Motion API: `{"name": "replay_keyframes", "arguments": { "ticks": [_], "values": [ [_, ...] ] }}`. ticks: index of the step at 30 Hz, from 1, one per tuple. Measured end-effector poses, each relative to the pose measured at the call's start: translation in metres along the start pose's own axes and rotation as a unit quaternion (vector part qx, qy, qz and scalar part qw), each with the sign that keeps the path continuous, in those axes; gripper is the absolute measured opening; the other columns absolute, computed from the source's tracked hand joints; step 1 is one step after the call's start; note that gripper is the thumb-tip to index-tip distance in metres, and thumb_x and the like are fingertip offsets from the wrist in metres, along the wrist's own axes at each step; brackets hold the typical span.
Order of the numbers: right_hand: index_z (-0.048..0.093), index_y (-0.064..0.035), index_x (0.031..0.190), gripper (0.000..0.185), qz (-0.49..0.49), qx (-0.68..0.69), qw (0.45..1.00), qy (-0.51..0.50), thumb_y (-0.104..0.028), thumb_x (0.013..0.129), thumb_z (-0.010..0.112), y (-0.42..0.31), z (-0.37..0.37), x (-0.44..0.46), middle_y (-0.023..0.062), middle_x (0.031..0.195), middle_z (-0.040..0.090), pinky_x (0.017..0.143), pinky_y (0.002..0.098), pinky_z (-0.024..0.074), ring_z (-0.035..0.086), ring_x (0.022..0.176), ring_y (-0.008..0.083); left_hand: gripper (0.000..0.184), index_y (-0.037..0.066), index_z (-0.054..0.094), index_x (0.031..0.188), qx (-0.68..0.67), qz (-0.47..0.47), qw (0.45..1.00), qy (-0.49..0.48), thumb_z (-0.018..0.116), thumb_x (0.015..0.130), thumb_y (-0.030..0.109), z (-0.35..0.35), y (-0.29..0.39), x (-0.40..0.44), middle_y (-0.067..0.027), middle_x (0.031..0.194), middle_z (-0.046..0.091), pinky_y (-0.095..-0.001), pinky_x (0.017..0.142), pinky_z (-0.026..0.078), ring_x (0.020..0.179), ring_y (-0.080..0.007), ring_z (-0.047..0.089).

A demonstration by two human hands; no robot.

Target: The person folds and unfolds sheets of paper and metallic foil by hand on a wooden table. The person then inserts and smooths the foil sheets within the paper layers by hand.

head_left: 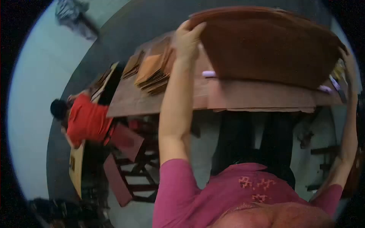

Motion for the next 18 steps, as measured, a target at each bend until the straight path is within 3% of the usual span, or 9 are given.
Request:
{"name": "replay_keyframes", "arguments": {
  "ticks": [1,2,5,9,14,18],
  "values": [
    [0.061,-0.0020,0.125,0.031,-0.018,0.027,0.999,-0.020,-0.015,0.097,0.062,-0.004,0.036,0.009,0.0030,0.115,0.066,0.095,0.0265,0.0466,0.061,0.105,0.0130,0.027,0.000,0.068,0.114,0.040,0.002,0.999,0.006,0.071,0.087,0.005,0.000,0.004,-0.001,-0.0090,0.109,0.071,-0.0351,0.090,0.052,0.098,-0.0201,0.066],
    [0.061,-0.0020,0.125,0.031,-0.033,0.061,0.996,-0.049,-0.015,0.097,0.062,-0.008,0.079,0.016,0.0031,0.115,0.066,0.095,0.0265,0.0466,0.061,0.105,0.0130,0.018,0.001,0.072,0.096,0.003,0.049,0.998,0.050,0.076,0.078,0.003,-0.008,-0.007,0.007,-0.0033,0.089,0.071,-0.0281,0.075,0.054,0.079,-0.0145,0.065],
    [0.061,-0.0022,0.125,0.031,-0.065,0.161,0.977,-0.126,-0.015,0.096,0.063,-0.037,0.205,0.022,0.0032,0.115,0.066,0.096,0.0267,0.0466,0.061,0.105,0.0130,0.021,0.001,0.070,0.100,0.030,0.051,0.995,0.081,0.074,0.079,0.003,-0.029,-0.012,0.006,-0.0045,0.093,0.071,-0.0293,0.076,0.054,0.082,-0.0156,0.065],
    [0.061,-0.0023,0.125,0.032,-0.084,0.239,0.951,-0.177,-0.015,0.096,0.064,-0.083,0.296,0.008,0.0034,0.116,0.066,0.096,0.0270,0.0466,0.061,0.106,0.0130,0.025,0.001,0.068,0.105,0.037,0.039,0.994,0.100,0.073,0.080,0.003,-0.043,-0.018,0.010,-0.0060,0.097,0.070,-0.0310,0.078,0.054,0.085,-0.0171,0.065],
    [0.061,-0.0025,0.125,0.033,-0.092,0.273,0.938,-0.195,-0.014,0.095,0.066,-0.099,0.323,0.001,0.0036,0.116,0.066,0.097,0.0274,0.0465,0.061,0.107,0.0130,0.030,0.001,0.065,0.111,0.055,0.016,0.992,0.113,0.071,0.082,0.003,-0.054,-0.021,0.010,-0.0079,0.102,0.070,-0.0331,0.080,0.054,0.088,-0.0189,0.066],
    [0.060,-0.0027,0.125,0.034,-0.084,0.202,0.967,-0.134,-0.014,0.094,0.067,-0.068,0.229,0.012,0.0038,0.116,0.066,0.097,0.0276,0.0465,0.061,0.107,0.0131,0.034,0.001,0.063,0.116,0.039,-0.037,0.997,0.057,0.070,0.083,0.004,-0.036,-0.050,0.025,-0.0095,0.106,0.069,-0.0348,0.081,0.055,0.092,-0.0204,0.066]
  ]
}}
Point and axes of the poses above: each hand's wrist, its own x-axis towards the middle knuckle, its own z-axis out of the palm, y = z × x, the point moved 8 cm from there along x, towards the middle knuckle
